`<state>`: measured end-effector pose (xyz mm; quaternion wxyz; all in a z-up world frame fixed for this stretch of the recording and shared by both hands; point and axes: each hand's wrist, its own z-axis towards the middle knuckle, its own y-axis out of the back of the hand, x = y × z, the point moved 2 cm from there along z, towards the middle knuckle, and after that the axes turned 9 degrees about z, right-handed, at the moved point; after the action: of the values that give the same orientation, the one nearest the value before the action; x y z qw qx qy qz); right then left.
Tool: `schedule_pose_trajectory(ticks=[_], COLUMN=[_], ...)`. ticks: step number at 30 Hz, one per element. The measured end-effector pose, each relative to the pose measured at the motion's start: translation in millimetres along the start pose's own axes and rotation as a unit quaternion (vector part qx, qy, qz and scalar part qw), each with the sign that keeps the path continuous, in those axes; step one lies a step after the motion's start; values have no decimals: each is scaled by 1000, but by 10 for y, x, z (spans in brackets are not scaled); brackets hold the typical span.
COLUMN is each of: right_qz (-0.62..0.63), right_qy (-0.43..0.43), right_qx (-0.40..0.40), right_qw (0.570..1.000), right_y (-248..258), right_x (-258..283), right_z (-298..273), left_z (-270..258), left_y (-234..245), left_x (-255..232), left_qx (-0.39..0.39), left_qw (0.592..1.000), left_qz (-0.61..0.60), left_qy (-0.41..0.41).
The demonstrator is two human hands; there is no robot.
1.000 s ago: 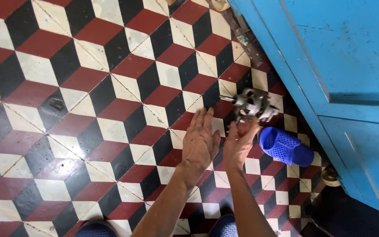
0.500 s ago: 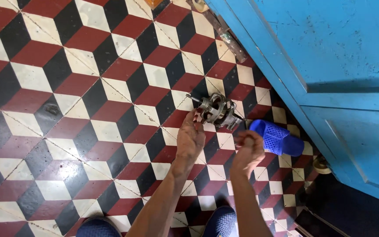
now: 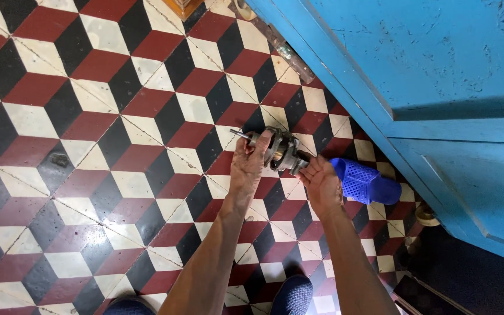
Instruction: Disassembling and cleaning the rotor and housing of an electric fan motor.
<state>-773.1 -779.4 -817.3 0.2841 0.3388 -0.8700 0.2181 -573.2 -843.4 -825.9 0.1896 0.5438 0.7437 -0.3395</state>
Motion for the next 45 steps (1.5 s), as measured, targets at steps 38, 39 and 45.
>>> schedule_pose_trajectory(ticks=[38,39,45], right_qz=[-422,-404,-382], right_qy=[180,182,228], right_qx=[565,591,690], right_qw=[686,674,571], right_y=[-3372,-3410,-3745], right_x=[3548,3526,3011], right_z=[-8499,-8695,-9682], left_z=[-8428,-8590,-9275], left_y=[36,82,657], left_x=[-4890,-4875,-4683], left_qx=[-163,-157,-161], left_qw=[907,896,809], left_qz=[-314,-337,-439], left_qy=[-230,-243,-356])
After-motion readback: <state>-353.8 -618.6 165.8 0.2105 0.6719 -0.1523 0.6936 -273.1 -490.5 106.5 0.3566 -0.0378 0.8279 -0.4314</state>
